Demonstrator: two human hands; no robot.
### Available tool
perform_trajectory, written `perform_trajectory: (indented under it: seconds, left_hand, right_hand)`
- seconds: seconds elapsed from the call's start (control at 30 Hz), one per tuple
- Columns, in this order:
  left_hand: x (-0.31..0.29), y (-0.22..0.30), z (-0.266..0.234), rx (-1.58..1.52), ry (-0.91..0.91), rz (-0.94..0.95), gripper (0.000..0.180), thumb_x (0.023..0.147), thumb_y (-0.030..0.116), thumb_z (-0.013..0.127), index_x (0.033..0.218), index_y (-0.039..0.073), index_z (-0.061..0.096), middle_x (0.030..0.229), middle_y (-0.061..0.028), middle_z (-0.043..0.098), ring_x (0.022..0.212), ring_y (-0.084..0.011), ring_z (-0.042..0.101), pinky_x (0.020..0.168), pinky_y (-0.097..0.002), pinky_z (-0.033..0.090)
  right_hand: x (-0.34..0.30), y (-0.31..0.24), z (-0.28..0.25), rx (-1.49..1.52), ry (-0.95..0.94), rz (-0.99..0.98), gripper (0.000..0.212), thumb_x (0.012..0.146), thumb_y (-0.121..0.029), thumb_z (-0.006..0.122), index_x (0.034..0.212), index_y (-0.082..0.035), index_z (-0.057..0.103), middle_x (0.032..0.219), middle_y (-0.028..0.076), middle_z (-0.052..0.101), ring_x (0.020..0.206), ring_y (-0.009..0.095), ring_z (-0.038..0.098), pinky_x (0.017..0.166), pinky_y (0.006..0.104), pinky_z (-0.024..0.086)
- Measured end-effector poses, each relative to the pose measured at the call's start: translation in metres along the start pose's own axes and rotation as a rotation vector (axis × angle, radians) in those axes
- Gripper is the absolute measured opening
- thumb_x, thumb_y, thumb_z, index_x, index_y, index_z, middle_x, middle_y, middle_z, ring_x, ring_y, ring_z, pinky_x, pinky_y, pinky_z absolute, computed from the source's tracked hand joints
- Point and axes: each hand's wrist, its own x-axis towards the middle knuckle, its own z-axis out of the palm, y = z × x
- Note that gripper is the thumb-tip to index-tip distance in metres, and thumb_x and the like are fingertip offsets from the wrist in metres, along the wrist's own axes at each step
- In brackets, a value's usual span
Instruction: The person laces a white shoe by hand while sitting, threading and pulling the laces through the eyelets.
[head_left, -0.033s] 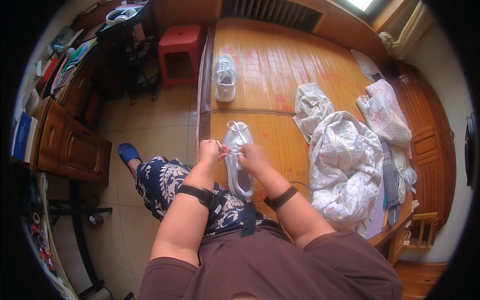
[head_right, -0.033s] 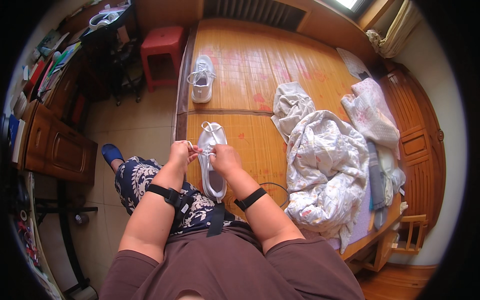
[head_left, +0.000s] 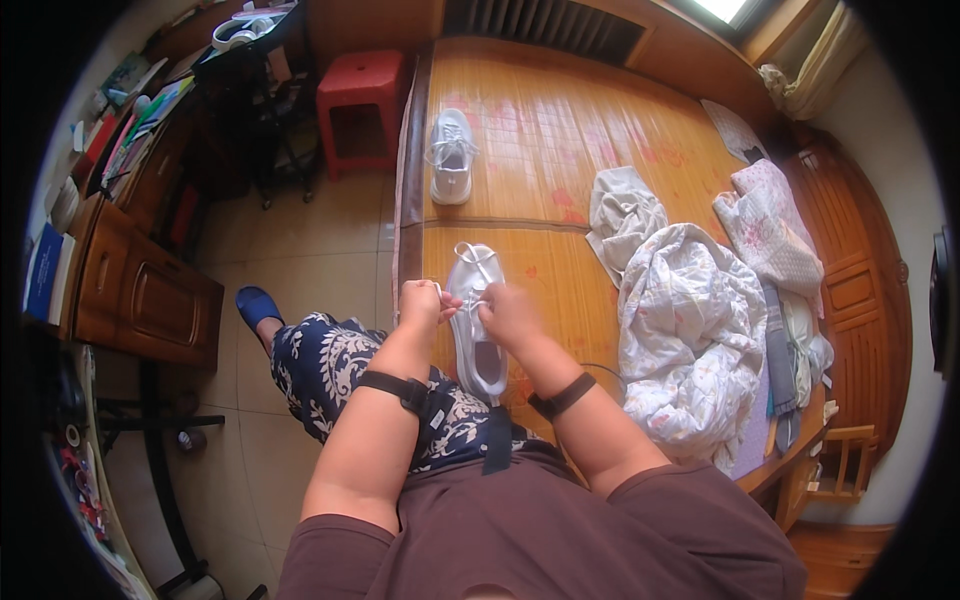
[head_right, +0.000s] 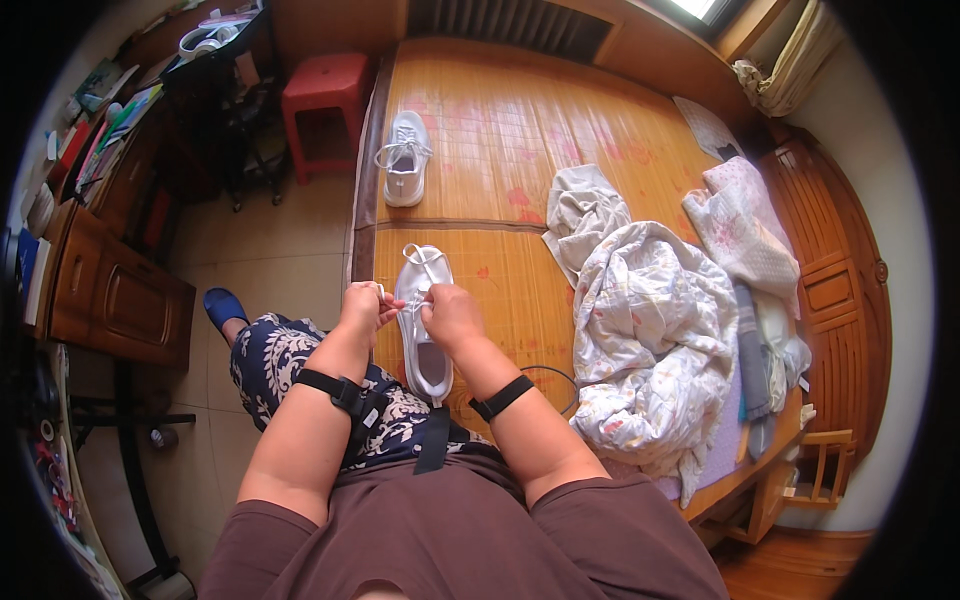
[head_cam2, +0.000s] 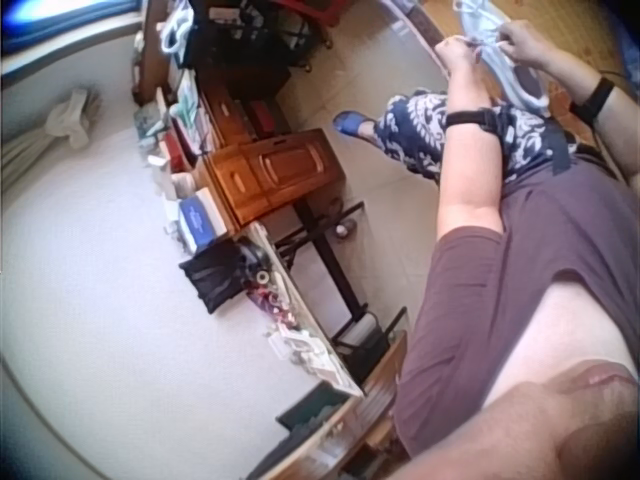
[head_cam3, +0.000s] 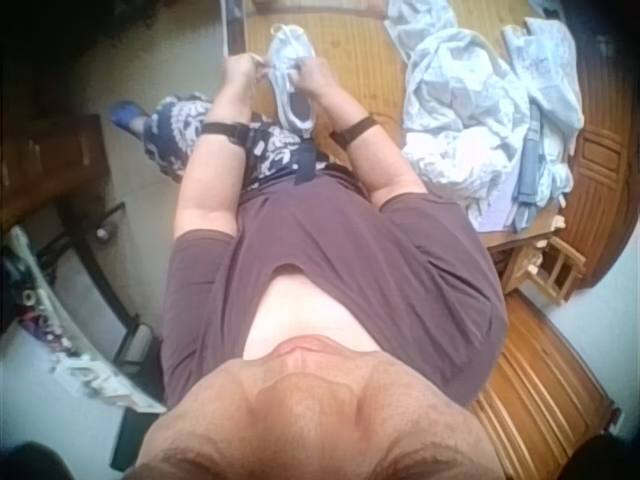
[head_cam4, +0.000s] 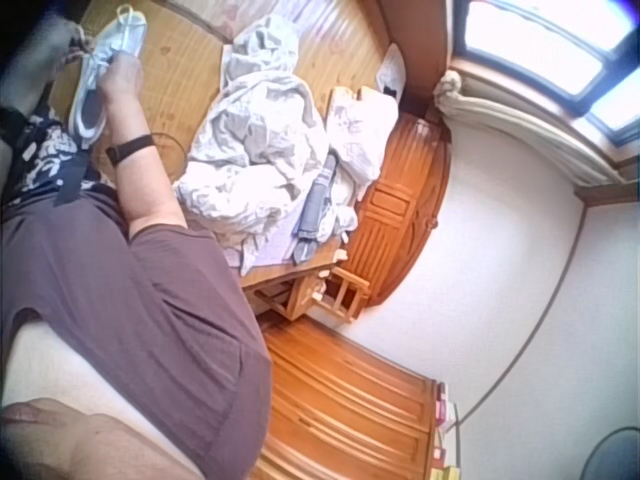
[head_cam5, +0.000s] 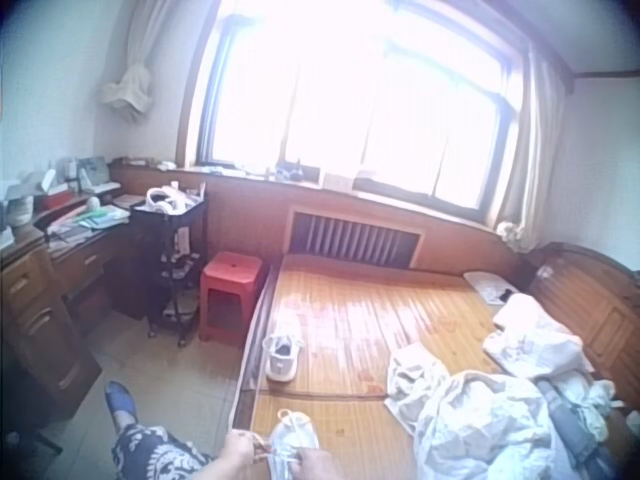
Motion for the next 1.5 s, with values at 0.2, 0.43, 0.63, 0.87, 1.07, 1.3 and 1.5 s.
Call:
perform_trajectory:
  seconds: [0.2, 0.43, 0.63, 0.87, 1.07, 1.3, 1.5]
  left_hand:
    - [0.01, -0.015, -0.004, 0.122, -0.026, 0.052, 0.024, 0.1, 0.016, 0.037, 0.082, 0.005, 0.051, 0.068, -0.0052, 0.055, 0.058, -0.0178, 0.061, 0.049, -0.0291, 0.055]
    - [0.013, -0.014, 0.002, 0.161, 0.017, 0.043, 0.021, 0.099, 0.016, 0.039, 0.086, 0.005, 0.051, 0.069, -0.0055, 0.054, 0.058, -0.0169, 0.06, 0.047, -0.0286, 0.054]
    - [0.022, -0.017, -0.004, 0.205, 0.097, 0.063, 0.021, 0.097, 0.014, 0.04, 0.105, 0.0, 0.053, 0.079, -0.0134, 0.062, 0.058, -0.0198, 0.064, 0.047, -0.0305, 0.054]
    - [0.009, -0.013, 0.0, 0.217, 0.154, 0.1, 0.016, 0.098, 0.022, 0.044, 0.098, 0.007, 0.052, 0.066, -0.0013, 0.051, 0.05, -0.01, 0.05, 0.043, -0.0243, 0.046]
    - [0.026, -0.027, -0.014, 0.516, 0.002, 0.257, 0.019, 0.088, 0.024, 0.066, 0.091, 0.006, 0.06, 0.061, 0.0001, 0.053, 0.044, -0.0103, 0.044, 0.039, -0.0269, 0.037]
    - [0.012, -0.017, -0.012, 1.055, -0.209, 0.233, 0.025, 0.075, 0.032, 0.077, 0.08, 0.007, 0.074, 0.078, -0.0136, 0.071, 0.073, -0.0273, 0.068, 0.072, -0.0358, 0.052]
    - [0.011, -0.019, -0.012, 1.022, -0.165, 0.275, 0.024, 0.079, 0.03, 0.074, 0.085, 0.007, 0.072, 0.084, -0.0136, 0.071, 0.079, -0.0266, 0.068, 0.075, -0.0353, 0.052]
  right_hand:
    - [0.03, -0.006, -0.043, -0.02, 0.479, -0.115, 0.01, 0.082, -0.016, 0.064, 0.085, -0.007, 0.063, 0.08, 0.015, 0.066, 0.075, 0.033, 0.065, 0.07, 0.0434, 0.051]
    - [0.042, 0.028, -0.095, 0.441, 0.763, 0.044, 0.012, 0.089, -0.015, 0.064, 0.089, -0.004, 0.061, 0.074, 0.008, 0.066, 0.065, 0.017, 0.064, 0.059, 0.0333, 0.051]
    - [0.041, 0.037, -0.112, 0.818, 0.782, 0.116, 0.014, 0.091, -0.009, 0.06, 0.098, 0.002, 0.057, 0.083, 0.008, 0.065, 0.061, 0.012, 0.063, 0.053, 0.023, 0.054]
    - [0.029, 0.04, -0.069, 0.221, 0.647, 0.087, 0.034, 0.077, 0.002, 0.054, 0.111, 0.0, 0.055, 0.108, 0.017, 0.056, 0.091, 0.028, 0.06, 0.08, 0.0367, 0.051]
    - [-0.003, 0.006, -0.003, 0.205, 0.201, -0.113, 0.018, 0.074, -0.011, 0.065, 0.09, -0.004, 0.06, 0.09, 0.016, 0.059, 0.085, 0.032, 0.059, 0.078, 0.0408, 0.049]
    - [-0.013, 0.013, 0.016, 0.18, 0.198, -0.013, 0.019, 0.072, -0.016, 0.07, 0.083, -0.003, 0.06, 0.076, 0.016, 0.061, 0.073, 0.033, 0.062, 0.066, 0.0415, 0.049]
    - [-0.011, 0.018, 0.008, 0.162, 0.227, 0.156, 0.016, 0.07, -0.016, 0.073, 0.074, -0.003, 0.064, 0.074, 0.015, 0.067, 0.068, 0.031, 0.066, 0.065, 0.0395, 0.053]
